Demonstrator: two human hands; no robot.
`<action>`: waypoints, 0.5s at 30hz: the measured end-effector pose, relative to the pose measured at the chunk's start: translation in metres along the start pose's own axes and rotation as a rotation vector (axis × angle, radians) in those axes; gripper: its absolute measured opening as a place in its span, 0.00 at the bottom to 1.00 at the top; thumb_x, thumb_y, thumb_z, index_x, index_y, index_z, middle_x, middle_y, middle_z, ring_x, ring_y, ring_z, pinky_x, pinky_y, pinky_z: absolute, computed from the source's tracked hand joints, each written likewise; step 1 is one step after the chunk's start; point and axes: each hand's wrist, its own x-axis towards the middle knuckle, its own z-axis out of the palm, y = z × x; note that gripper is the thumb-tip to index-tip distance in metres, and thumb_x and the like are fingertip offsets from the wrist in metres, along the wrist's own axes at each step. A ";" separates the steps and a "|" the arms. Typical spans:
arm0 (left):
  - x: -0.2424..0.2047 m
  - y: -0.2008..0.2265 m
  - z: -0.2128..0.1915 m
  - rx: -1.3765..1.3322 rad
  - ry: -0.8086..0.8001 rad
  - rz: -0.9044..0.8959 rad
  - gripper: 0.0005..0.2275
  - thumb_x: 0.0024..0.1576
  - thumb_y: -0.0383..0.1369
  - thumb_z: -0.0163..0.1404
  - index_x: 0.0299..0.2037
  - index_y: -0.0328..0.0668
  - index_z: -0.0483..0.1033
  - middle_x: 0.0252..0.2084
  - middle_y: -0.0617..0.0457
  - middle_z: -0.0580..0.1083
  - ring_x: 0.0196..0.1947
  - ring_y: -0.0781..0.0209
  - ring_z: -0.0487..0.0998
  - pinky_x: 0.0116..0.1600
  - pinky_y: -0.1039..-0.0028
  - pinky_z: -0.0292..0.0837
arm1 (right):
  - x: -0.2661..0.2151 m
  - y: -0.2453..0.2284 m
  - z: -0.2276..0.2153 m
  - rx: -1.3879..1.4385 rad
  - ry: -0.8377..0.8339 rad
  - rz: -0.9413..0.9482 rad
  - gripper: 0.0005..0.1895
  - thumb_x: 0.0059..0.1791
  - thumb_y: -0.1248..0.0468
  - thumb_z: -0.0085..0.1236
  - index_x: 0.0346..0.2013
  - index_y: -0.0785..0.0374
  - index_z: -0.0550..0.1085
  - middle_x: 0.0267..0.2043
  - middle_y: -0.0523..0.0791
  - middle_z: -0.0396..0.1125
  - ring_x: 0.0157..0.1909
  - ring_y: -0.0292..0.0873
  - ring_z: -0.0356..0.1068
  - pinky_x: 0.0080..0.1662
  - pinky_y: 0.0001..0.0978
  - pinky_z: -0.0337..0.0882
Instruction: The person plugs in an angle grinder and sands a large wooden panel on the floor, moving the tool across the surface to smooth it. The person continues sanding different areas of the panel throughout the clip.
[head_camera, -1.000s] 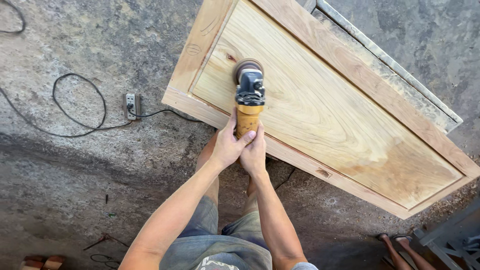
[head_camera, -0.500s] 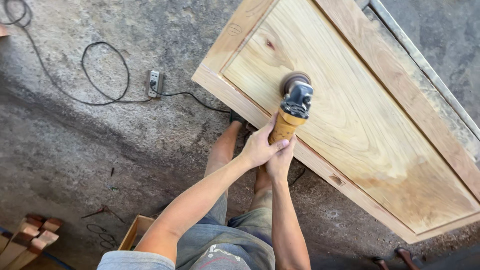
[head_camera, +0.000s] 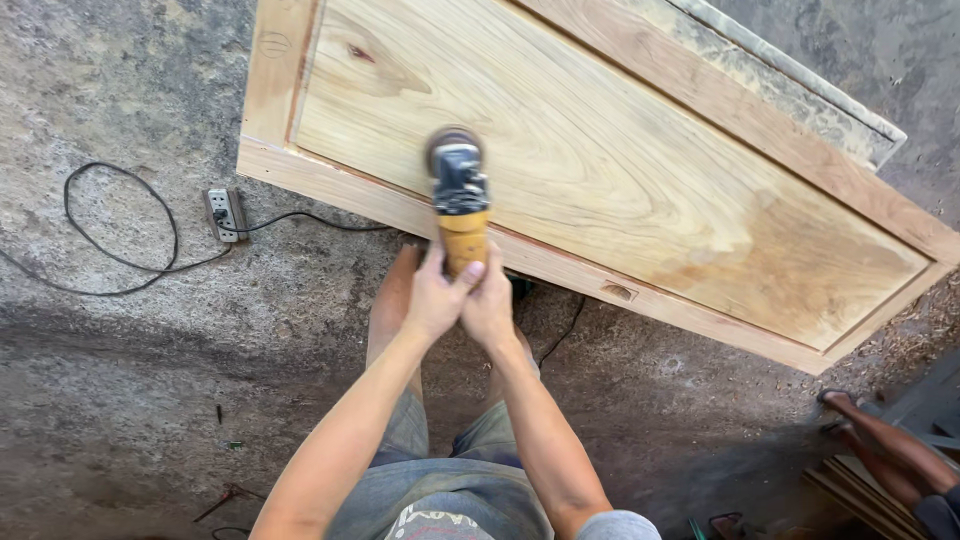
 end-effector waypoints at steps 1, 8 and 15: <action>0.001 -0.002 0.016 0.038 -0.036 -0.045 0.38 0.54 0.50 0.58 0.72 0.39 0.59 0.57 0.39 0.78 0.57 0.50 0.80 0.64 0.62 0.73 | -0.004 0.011 -0.009 0.064 0.030 0.099 0.32 0.52 0.62 0.54 0.69 0.62 0.57 0.54 0.58 0.73 0.53 0.53 0.78 0.51 0.43 0.78; 0.007 0.009 0.092 0.281 -0.267 0.027 0.43 0.54 0.48 0.56 0.77 0.47 0.46 0.56 0.35 0.76 0.56 0.41 0.79 0.62 0.59 0.73 | -0.018 0.065 -0.065 0.192 0.286 0.090 0.26 0.55 0.64 0.53 0.66 0.66 0.59 0.58 0.55 0.70 0.58 0.49 0.73 0.56 0.41 0.74; 0.043 0.033 0.062 0.301 -0.232 0.063 0.45 0.57 0.53 0.53 0.78 0.45 0.39 0.58 0.34 0.74 0.58 0.41 0.77 0.61 0.58 0.71 | 0.024 0.025 -0.049 0.233 0.240 0.058 0.25 0.55 0.63 0.52 0.65 0.66 0.61 0.58 0.54 0.71 0.57 0.47 0.74 0.56 0.40 0.75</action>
